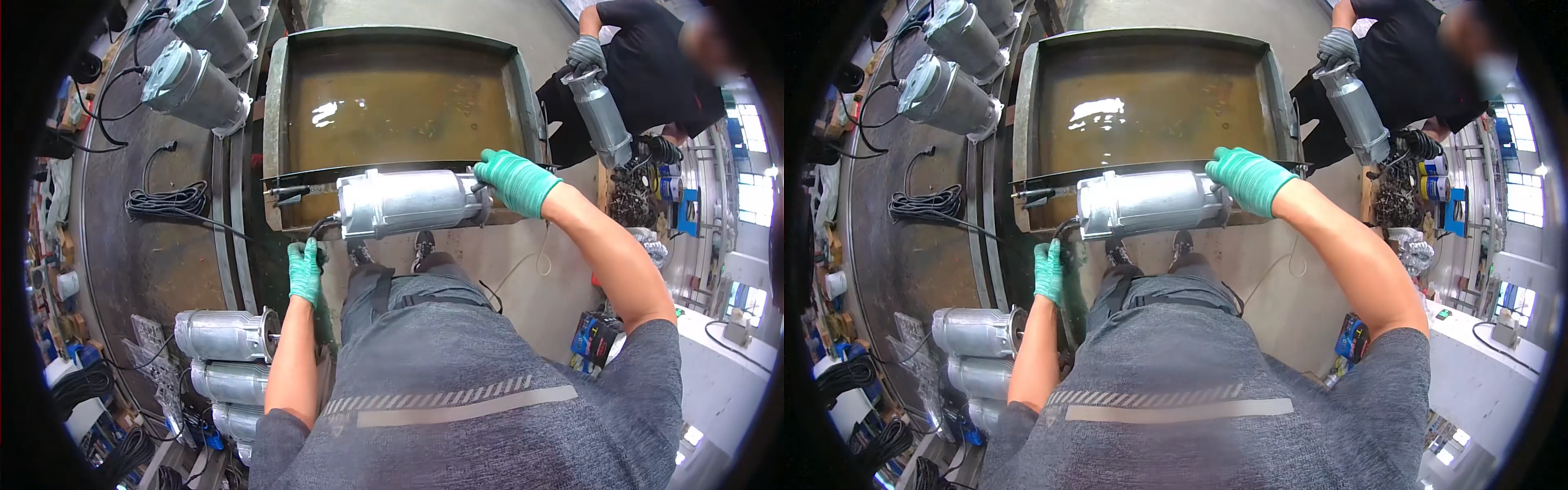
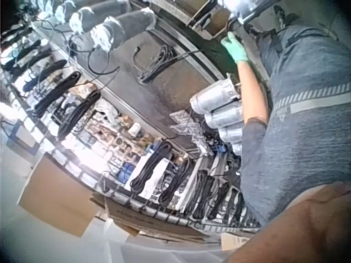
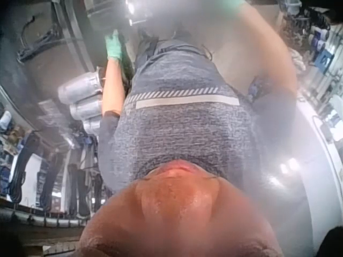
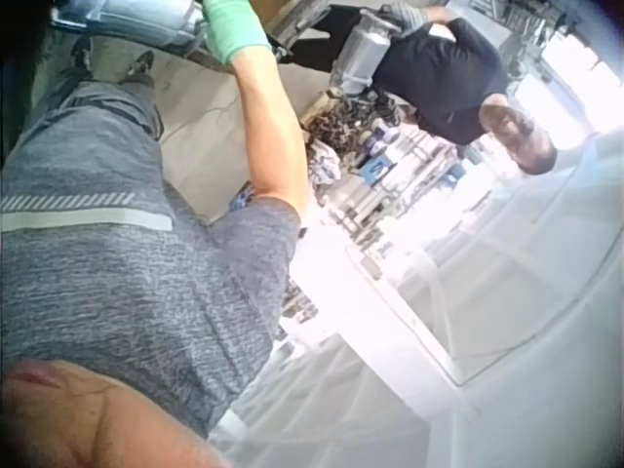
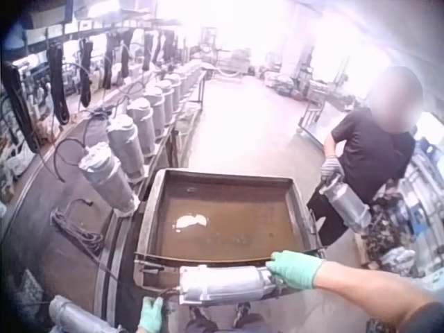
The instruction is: The person uses a wrench to tighten a bolt on a metal pump housing, submerges the pump in a water tank to check for air leaks, and then places the pump on a conveyor line with other units.
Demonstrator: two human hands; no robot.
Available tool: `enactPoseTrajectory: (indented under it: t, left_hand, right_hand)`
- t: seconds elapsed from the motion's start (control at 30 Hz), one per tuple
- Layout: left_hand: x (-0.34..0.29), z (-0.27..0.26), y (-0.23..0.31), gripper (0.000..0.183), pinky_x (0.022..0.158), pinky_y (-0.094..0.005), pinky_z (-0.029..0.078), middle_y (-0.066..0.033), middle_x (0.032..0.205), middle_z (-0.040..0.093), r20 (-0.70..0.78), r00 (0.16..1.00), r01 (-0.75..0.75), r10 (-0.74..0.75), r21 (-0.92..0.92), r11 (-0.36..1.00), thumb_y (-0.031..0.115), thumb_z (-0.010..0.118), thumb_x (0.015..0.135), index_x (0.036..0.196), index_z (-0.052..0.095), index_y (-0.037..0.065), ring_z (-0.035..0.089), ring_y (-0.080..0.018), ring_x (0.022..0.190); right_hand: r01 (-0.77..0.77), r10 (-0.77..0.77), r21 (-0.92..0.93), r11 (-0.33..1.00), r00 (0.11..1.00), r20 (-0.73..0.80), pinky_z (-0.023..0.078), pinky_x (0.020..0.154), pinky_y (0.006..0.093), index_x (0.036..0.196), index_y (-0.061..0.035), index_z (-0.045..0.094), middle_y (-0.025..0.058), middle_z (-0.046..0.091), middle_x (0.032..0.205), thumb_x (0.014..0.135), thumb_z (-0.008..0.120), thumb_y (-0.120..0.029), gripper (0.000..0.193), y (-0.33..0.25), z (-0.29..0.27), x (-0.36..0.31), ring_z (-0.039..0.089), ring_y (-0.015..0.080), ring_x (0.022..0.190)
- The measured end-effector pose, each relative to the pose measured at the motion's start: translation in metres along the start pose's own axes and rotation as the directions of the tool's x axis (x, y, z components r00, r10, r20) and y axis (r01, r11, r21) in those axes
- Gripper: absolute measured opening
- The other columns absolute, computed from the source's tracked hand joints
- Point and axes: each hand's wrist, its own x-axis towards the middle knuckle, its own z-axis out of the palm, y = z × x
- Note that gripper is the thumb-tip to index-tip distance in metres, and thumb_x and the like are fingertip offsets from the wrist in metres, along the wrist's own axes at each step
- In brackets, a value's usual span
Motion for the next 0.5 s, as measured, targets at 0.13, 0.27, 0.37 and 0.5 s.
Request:
enactPoseTrajectory:
  t: [0.13, 0.27, 0.37, 0.5]
  left_hand:
    - [-0.011, 0.004, 0.041, 0.029, 0.054, -0.0221, 0.045, 0.0000, 0.085, 0.061, 0.061, 0.992, -0.104, 0.113, -0.143, 0.984, 0.026, 0.061, 0.104, 0.125, 0.051, 0.010, 0.056, -0.0075, 0.067]
    - [-0.016, 0.007, 0.072, 0.028, 0.048, -0.0175, 0.034, 0.0053, 0.091, 0.063, 0.131, 0.986, -0.093, 0.103, -0.085, 0.992, 0.029, 0.065, 0.101, 0.125, 0.057, 0.017, 0.049, -0.0017, 0.064]
    - [-0.024, 0.008, 0.085, 0.016, 0.046, -0.0174, 0.031, 0.0078, 0.080, 0.059, 0.142, 0.987, -0.061, 0.075, -0.105, 0.993, 0.032, 0.064, 0.102, 0.110, 0.062, 0.018, 0.045, -0.0012, 0.058]
    - [-0.027, 0.023, 0.098, 0.014, 0.042, -0.0188, 0.027, 0.0089, 0.071, 0.047, 0.132, 0.984, -0.105, 0.117, -0.096, 0.990, 0.028, 0.066, 0.100, 0.101, 0.059, 0.017, 0.038, -0.0005, 0.051]
  right_hand:
    - [0.099, -0.098, 0.013, 0.995, 0.993, -0.068, 0.054, 0.087, 0.0453, 0.097, -0.0060, 0.070, 0.0170, 0.062, 0.108, 0.079, 0.069, 0.001, 0.020, 0.004, -0.011, -0.008, 0.065, 0.0381, 0.099]
    - [-0.115, 0.290, 0.437, 0.892, 0.888, -0.358, 0.055, 0.082, 0.0429, 0.103, -0.0043, 0.066, 0.0184, 0.066, 0.102, 0.083, 0.070, -0.007, 0.021, 0.035, 0.008, -0.041, 0.066, 0.0384, 0.091]
    - [-0.346, 0.741, 0.742, 0.575, 0.604, -0.293, 0.058, 0.071, 0.0380, 0.104, 0.0003, 0.064, 0.0169, 0.072, 0.091, 0.089, 0.070, -0.011, 0.020, 0.072, 0.043, -0.092, 0.072, 0.0275, 0.077]
    - [-0.135, 0.936, 0.990, 0.047, 0.353, 0.004, 0.063, 0.057, 0.0341, 0.101, 0.0073, 0.060, 0.0159, 0.070, 0.087, 0.095, 0.068, -0.010, 0.020, 0.134, 0.158, -0.146, 0.071, 0.0221, 0.068]
